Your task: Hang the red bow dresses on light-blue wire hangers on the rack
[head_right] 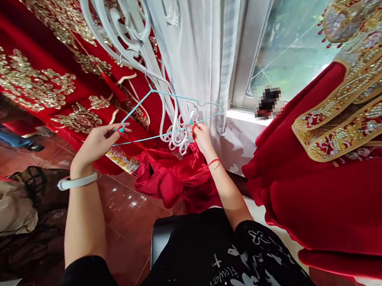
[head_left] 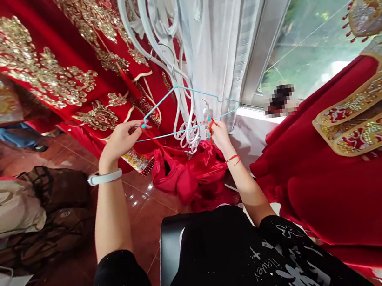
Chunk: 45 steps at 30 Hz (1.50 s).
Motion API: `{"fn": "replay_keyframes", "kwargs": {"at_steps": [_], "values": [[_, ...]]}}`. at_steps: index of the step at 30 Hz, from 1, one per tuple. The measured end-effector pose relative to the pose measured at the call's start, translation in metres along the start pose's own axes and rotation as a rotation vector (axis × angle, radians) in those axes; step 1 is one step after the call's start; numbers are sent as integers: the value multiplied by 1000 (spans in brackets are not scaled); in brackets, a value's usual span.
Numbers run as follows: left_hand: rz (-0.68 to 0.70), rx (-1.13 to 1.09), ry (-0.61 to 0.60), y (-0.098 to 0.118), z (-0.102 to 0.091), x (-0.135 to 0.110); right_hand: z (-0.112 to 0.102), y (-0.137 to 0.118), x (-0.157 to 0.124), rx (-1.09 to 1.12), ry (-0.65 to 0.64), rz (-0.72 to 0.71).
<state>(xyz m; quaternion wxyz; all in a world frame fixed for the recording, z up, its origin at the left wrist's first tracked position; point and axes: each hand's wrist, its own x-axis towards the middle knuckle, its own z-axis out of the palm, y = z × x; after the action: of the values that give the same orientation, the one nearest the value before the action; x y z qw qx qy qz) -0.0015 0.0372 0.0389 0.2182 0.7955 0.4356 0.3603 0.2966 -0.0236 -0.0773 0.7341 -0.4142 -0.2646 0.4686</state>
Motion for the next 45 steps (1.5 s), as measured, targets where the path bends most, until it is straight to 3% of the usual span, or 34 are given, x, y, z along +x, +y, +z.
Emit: {"fn": "replay_keyframes", "kwargs": {"at_steps": [3, 6, 12, 15, 21, 24, 27, 35, 41, 45], "values": [[34, 113, -150, 5, -6, 1, 6, 4, 0, 23, 12, 28], [-35, 274, -161, 9, -2, 0, 7, 6, -1, 33, 13, 42], [36, 308, 147, 5, 29, -11, -1, -7, 1, -53, -8, 4], [27, 300, 150, -6, 32, -11, -20, -22, 4, -178, 16, -35], [60, 294, 97, -17, 26, -6, -87, -67, 4, -194, 103, -261], [82, 269, 68, -17, 26, -6, -101, -90, 4, -262, 67, -343], [87, 255, 62, -15, 26, -7, -94, -110, 8, -344, 3, -366], [80, 237, 94, -13, 27, -15, -42, -143, 15, -654, -196, -366], [24, 255, 171, -7, 43, -24, -37, -158, 7, -892, -298, -432], [-3, 276, 194, -5, 52, -29, -36, -161, 11, -1005, -282, -484]]}}
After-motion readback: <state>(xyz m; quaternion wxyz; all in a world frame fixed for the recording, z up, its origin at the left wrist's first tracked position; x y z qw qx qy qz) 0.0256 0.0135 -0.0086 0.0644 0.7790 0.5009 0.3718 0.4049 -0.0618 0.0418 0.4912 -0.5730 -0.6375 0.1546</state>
